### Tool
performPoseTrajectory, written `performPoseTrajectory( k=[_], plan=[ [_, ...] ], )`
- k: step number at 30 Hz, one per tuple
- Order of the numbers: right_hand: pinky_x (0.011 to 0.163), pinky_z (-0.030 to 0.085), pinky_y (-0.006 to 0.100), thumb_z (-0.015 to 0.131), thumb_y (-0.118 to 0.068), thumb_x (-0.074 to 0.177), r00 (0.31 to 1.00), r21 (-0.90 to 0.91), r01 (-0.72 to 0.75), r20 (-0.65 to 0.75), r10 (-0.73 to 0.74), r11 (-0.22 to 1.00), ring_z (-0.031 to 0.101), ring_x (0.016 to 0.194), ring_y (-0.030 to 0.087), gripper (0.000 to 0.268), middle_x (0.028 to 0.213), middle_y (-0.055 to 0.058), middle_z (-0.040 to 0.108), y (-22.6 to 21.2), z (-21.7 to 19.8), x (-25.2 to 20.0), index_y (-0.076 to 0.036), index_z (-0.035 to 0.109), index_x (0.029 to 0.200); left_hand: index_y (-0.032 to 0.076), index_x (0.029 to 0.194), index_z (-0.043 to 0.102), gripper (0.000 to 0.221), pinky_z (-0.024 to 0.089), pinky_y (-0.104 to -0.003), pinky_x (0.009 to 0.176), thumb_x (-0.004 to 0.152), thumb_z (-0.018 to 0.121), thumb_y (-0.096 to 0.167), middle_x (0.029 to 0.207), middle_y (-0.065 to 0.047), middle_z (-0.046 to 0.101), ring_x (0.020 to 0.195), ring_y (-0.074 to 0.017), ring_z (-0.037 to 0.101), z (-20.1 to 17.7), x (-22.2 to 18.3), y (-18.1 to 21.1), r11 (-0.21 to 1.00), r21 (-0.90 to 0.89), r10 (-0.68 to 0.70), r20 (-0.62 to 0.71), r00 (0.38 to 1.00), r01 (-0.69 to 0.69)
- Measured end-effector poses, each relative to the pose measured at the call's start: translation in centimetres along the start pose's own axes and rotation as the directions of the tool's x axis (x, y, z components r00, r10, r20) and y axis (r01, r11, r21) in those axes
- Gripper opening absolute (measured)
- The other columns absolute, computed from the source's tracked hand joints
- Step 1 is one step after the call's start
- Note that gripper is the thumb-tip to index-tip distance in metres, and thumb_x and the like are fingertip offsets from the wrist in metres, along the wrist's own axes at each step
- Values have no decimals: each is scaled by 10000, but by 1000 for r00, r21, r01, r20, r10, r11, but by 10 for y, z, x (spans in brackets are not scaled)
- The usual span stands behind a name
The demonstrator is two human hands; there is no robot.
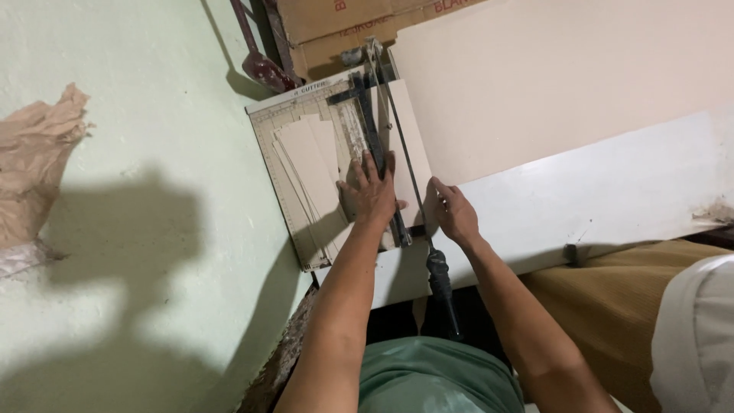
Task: Using a manual guillotine paper cutter to trim pieces of cardboard or thick paper.
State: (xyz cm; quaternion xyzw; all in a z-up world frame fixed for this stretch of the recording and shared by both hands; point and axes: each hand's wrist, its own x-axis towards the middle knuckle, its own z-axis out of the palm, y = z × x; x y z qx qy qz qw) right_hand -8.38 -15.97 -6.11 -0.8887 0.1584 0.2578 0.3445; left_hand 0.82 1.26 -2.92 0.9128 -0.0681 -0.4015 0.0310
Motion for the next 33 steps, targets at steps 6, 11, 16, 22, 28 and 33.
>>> performPoseTrajectory(
  k=[6, 11, 16, 22, 28, 33],
  plan=[
    [937, 569, 518, 521, -111, 1019, 1000, 7, 21, 12, -21, 1000, 681, 1131, 406, 580, 1280, 200, 630, -7, -12, -4, -197, 444, 1588, 220, 1648, 116, 1123, 58, -918, 1018, 812, 816, 489, 1681, -261, -123, 1524, -544, -69, -6, -4, 8, 999, 40, -30, 7, 1000, 30],
    [930, 574, 526, 450, -414, 1081, 998, -227, -27, 47, 38, 974, 691, 1145, 378, 465, 1322, 116, 635, -40, -59, -52, -291, 521, 1523, 206, 1634, 204, 1140, 87, -925, 998, 760, 852, 545, 1679, -248, -170, 1519, -544, -45, 18, 17, 11, 978, 182, -93, -72, 993, 105],
    [765, 546, 523, 380, -730, 925, 951, -303, -167, 202, 235, 938, 715, 868, 409, 954, 970, 196, 739, -122, -79, -159, -246, 61, 1683, 228, 1636, 136, 1146, 66, -893, 1038, 776, 827, 536, 1674, -222, -209, 1524, -514, -110, -3, 5, 10, 986, 152, -74, 26, 997, 69],
    [582, 520, 460, 543, -283, 948, 999, -321, -25, 11, 30, 947, 701, 654, 335, 596, 816, 100, 742, 1, 60, -124, -166, 315, 1486, 254, 1639, -34, 1261, -9, -910, 1016, 768, 859, 434, 1682, -229, -166, 1524, -533, -92, 9, 15, 10, 997, 48, -53, -10, 999, 53],
    [767, 596, 511, 555, -383, 954, 975, -152, -117, 169, 142, 981, 774, 855, 400, 639, 944, 166, 791, -46, -2, -147, -199, 260, 1490, 278, 1652, 71, 1209, -75, -902, 1013, 755, 877, 370, 1697, -215, -125, 1527, -522, -69, 8, 0, 6, 1000, -7, -21, -119, 993, 20],
    [775, 547, 530, 495, -715, 907, 940, 45, -201, 289, 180, 979, 757, 874, 459, 815, 808, 201, 776, -93, -89, -163, -279, 259, 1554, 257, 1574, 249, 791, 83, -723, 1070, 919, 671, 390, 1615, -135, 125, 1448, -400, 156, 116, 70, -11, 390, -920, 287, 162, 944, 39]
  ],
)
